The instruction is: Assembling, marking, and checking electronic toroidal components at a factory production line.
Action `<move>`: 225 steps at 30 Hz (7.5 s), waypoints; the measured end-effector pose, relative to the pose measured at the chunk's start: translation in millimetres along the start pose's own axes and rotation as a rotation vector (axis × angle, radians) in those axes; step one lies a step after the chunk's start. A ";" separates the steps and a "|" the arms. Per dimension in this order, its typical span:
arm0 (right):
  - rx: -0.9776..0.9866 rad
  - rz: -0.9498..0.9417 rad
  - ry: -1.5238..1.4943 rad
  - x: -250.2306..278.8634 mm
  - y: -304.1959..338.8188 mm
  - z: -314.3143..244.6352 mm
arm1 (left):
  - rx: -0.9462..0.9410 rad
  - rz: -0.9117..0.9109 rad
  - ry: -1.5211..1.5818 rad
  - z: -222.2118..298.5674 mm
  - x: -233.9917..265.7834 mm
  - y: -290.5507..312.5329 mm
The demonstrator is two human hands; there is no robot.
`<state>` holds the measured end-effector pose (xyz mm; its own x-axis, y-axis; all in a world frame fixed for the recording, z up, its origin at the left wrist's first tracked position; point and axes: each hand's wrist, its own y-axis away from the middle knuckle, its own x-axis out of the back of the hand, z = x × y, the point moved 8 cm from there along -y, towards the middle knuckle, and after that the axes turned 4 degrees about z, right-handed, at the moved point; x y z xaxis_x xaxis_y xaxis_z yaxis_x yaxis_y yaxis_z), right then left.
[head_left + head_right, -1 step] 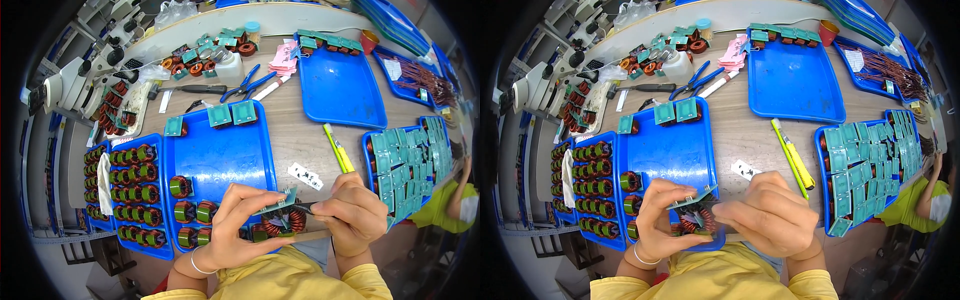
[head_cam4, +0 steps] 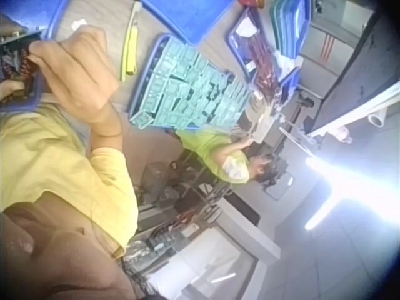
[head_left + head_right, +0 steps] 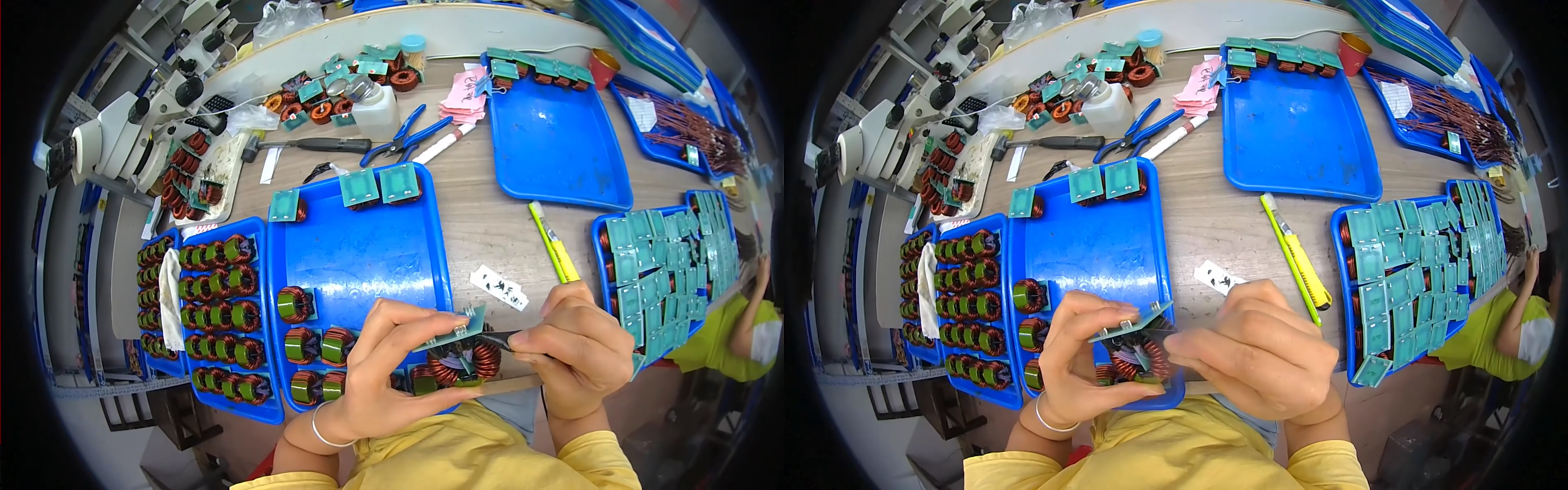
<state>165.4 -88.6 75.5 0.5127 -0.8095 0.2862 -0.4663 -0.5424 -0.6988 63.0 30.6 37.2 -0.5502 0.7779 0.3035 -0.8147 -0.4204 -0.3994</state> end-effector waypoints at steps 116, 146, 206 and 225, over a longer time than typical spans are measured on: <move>0.031 0.022 0.255 -16.2 3.7 -7.8 | -0.032 -0.005 -0.247 1.4 4.8 -1.0; -0.189 -0.057 -0.176 -14.2 11.4 19.3 | 0.056 -0.062 0.403 -10.1 -5.3 5.7; -0.206 -0.049 -0.203 -16.1 14.4 23.3 | 0.165 0.006 0.311 -11.1 4.4 7.0; 0.035 -0.092 -0.062 -15.0 12.9 8.8 | 0.200 -0.101 0.304 -14.0 -5.2 8.5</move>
<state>158.1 -81.5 56.5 0.5959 -0.7409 0.3097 -0.3906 -0.6044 -0.6943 61.5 29.5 20.1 -0.4100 0.9107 0.0503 -0.8983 -0.3936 -0.1950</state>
